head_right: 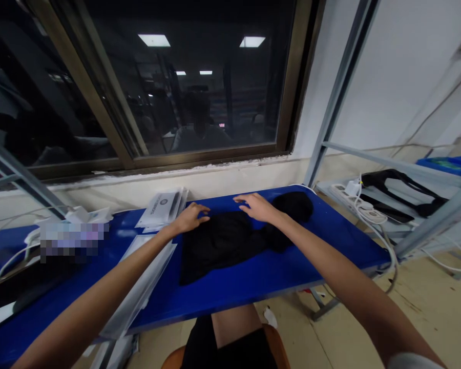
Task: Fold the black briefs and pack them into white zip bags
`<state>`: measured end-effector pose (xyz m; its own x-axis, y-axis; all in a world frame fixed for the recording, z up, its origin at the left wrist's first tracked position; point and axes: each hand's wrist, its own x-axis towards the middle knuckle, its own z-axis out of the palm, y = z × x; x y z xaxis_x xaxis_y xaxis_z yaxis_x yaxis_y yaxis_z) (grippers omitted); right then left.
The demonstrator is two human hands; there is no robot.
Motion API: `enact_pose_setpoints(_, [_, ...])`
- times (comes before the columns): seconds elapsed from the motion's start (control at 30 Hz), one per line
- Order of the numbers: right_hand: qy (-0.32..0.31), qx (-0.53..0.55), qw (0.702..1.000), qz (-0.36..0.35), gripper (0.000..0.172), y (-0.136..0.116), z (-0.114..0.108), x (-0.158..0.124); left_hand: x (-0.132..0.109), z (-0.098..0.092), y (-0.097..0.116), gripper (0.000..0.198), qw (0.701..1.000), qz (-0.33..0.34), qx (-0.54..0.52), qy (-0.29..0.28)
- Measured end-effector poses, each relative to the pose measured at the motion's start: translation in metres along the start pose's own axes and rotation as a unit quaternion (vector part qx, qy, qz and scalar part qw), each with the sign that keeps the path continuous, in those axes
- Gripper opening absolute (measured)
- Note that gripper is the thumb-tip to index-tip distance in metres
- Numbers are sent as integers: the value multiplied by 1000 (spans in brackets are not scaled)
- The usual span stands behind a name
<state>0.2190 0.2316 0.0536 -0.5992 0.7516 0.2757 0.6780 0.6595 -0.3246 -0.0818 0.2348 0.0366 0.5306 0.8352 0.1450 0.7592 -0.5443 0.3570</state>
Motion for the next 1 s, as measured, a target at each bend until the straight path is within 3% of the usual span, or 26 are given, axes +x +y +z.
enact_pose_setpoints(0.1, [-99, 3, 995, -23, 40, 12, 6, 48, 23, -6, -13, 21, 999, 5, -13, -47])
enact_pose_setpoints(0.2, [-140, -11, 989, -57, 26, 18, 10, 59, 24, -15, -13, 16, 998, 18, -23, -61])
enact_pose_setpoints(0.27, [-122, -22, 990, -72, 20, 16, 7, 48, 12, -22, -2, 22, 998, 24, -19, -52])
enact_pose_setpoints(0.37, [-71, -92, 988, -106, 29, 10, 1, 18, -19, -23, 31, 39, 1000, 27, 13, -4])
enact_pose_setpoints(0.47, [-32, -233, 961, -146, 30, 9, 0, -7, -52, -8, 75, 45, 988, 43, 139, 43])
enact_pose_setpoints(0.57, [-28, -289, 947, -135, 32, 17, 7, -20, -70, 14, 107, 44, 969, 72, 233, 41])
enact_pose_setpoints(0.73, [-39, -267, 957, -106, 29, 35, 21, -24, -80, 34, 111, 38, 962, 82, 261, 1])
enact_pose_setpoints(0.9, [0, -199, 980, -29, 43, 43, 16, -28, -103, 30, 109, 40, 977, 95, 190, -12])
enact_pose_setpoints(1.0, [40, -131, 990, 33, 33, 41, 10, -25, -116, 28, 112, 40, 977, 59, 203, -5])
